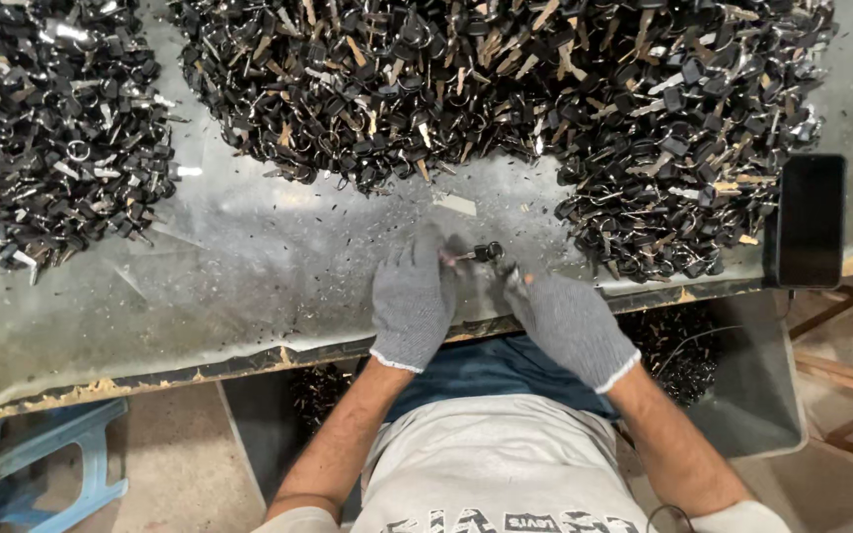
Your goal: The person wearing gray gloves picks individual keys from a large pile on a metal workbench, briefly turns each key over in their hands, and drops it into a bin below the table, repeating this handling continuously across the episode.
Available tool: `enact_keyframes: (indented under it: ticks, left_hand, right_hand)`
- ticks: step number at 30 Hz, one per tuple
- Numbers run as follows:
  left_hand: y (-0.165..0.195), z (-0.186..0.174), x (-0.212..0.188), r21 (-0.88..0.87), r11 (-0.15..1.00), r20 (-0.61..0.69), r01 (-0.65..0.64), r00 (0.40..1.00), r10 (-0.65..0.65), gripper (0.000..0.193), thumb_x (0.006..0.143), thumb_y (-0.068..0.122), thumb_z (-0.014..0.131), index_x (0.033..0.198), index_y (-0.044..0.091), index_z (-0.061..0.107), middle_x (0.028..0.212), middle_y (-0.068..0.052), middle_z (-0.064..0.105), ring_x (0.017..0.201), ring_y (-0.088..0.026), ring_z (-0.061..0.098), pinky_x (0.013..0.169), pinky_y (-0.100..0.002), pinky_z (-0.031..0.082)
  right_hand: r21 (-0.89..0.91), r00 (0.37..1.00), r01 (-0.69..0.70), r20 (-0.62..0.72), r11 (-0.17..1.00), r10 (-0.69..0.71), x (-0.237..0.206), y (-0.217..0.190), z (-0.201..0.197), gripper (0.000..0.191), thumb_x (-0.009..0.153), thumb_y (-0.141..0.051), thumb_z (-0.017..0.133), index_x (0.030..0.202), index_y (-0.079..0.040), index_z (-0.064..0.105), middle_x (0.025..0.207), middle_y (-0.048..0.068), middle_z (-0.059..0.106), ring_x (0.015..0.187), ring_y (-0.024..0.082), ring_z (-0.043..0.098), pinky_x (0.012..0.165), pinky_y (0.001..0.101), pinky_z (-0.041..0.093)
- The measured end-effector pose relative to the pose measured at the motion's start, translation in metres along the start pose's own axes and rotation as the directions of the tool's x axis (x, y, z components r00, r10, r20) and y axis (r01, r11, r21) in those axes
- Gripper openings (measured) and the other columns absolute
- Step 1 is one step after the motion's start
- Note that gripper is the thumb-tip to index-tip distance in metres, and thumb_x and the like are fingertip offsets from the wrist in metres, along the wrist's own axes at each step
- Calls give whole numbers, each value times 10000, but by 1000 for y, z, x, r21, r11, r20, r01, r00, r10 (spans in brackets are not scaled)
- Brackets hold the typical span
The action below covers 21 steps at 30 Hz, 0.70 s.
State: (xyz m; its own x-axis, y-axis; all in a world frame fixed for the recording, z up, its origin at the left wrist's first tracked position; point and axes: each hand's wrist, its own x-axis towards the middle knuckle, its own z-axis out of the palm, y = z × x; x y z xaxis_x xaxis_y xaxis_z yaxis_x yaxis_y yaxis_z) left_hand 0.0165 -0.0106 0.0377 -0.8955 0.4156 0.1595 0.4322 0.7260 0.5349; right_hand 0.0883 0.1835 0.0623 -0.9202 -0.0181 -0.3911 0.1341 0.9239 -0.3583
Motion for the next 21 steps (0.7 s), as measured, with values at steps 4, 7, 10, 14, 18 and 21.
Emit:
enact_keyframes:
  ticks: [4, 7, 10, 14, 18, 21]
  left_hand:
    - [20, 0, 1, -8, 996, 249, 84, 965, -79, 332, 1021, 336, 655, 1237, 93, 587, 815, -99, 724, 736, -273, 699, 829, -493, 526]
    - [34, 11, 17, -25, 996, 184, -87, 979, 90, 347, 921, 268, 695, 1204, 83, 616, 873, -132, 722, 802, -327, 707, 765, -491, 537]
    - [31, 16, 23, 52, 955, 100, -293, 953, 287, 313, 884, 172, 716, 1189, 127, 659, 916, -133, 722, 822, -338, 705, 685, -466, 547]
    - [13, 12, 14, -88, 935, -37, -344, 939, 342, 362, 822, 146, 716, 1177, 125, 648, 990, -97, 720, 924, -304, 717, 797, -446, 558]
    - [2, 8, 6, -84, 985, 67, -150, 985, 156, 341, 806, 193, 783, 1117, 96, 683, 868, -114, 688, 830, -345, 675, 719, -474, 517]
    - [4, 12, 0, -17, 975, -30, -222, 975, 222, 252, 806, 165, 764, 1045, 116, 700, 865, -98, 675, 828, -340, 662, 729, -476, 508]
  right_hand:
    - [-64, 943, 215, -246, 974, -224, -19, -4, 13, 401, 904, -281, 636, 1161, 23, 592, 758, 198, 697, 602, 374, 704, 513, 475, 565]
    - [-125, 962, 195, -170, 973, -215, -18, -8, 12, 434, 909, -263, 626, 1209, 47, 576, 769, 185, 705, 633, 362, 718, 546, 474, 580]
    - [-107, 999, 42, 30, 993, -39, -9, -9, 4, 313, 961, -269, 594, 1131, -5, 589, 784, 174, 713, 705, 350, 741, 613, 469, 599]
    - [-84, 997, -58, -55, 995, 54, -2, -6, -2, 286, 1015, -269, 561, 1105, 1, 588, 808, 184, 698, 718, 339, 740, 572, 456, 607]
    - [-129, 930, 27, -362, 991, -72, -3, -5, 4, 246, 987, -267, 587, 1071, -36, 596, 860, 182, 692, 690, 347, 726, 547, 453, 595]
    - [-184, 951, 87, -276, 979, -137, -2, -7, 8, 302, 965, -307, 601, 1099, -37, 586, 916, 188, 695, 636, 336, 727, 499, 457, 583]
